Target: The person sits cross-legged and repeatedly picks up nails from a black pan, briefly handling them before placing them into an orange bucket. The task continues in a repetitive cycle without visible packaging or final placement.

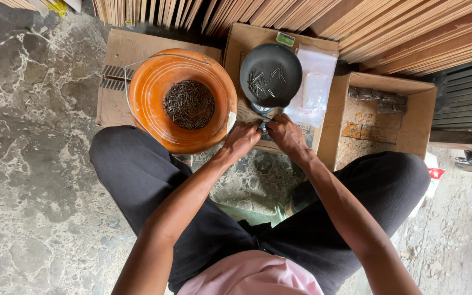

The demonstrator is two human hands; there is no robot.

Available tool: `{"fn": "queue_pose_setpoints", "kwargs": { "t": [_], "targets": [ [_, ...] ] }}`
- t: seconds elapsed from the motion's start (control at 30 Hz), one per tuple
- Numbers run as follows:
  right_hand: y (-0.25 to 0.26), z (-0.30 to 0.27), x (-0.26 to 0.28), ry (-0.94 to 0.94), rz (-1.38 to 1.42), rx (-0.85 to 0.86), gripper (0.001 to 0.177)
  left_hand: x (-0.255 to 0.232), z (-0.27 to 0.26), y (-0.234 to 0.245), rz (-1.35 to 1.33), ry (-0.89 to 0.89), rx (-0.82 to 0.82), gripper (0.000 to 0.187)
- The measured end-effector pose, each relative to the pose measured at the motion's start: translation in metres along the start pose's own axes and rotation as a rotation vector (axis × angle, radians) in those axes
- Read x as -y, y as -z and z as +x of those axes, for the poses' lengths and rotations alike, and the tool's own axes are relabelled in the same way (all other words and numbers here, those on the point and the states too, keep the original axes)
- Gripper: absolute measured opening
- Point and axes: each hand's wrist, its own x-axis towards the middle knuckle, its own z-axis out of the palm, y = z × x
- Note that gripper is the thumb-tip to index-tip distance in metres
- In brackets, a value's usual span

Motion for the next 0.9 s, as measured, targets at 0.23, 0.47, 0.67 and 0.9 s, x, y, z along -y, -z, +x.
{"fn": "queue_pose_setpoints", "kwargs": {
  "t": [0.23, 0.47, 0.67, 0.9],
  "targets": [
    [-0.023, 0.001, -0.009, 0.041, -0.035, 0.002, 0.009, 0.01, -0.001, -0.029, -0.01, 0.01, -0.024, 0.011],
    [-0.021, 0.001, -0.008, 0.061, -0.088, 0.022, 0.013, 0.01, -0.004, -0.042, -0.052, 0.008, 0.001, 0.01],
    [-0.027, 0.0, -0.008, 0.025, 0.052, 0.056, 0.019, 0.015, -0.007, -0.045, -0.071, 0.017, 0.037, 0.011],
    [-0.015, -0.002, -0.013, -0.06, 0.44, 0.108, 0.02, -0.003, 0.007, -0.001, -0.094, 0.127, 0.144, 0.01]
  ]
}}
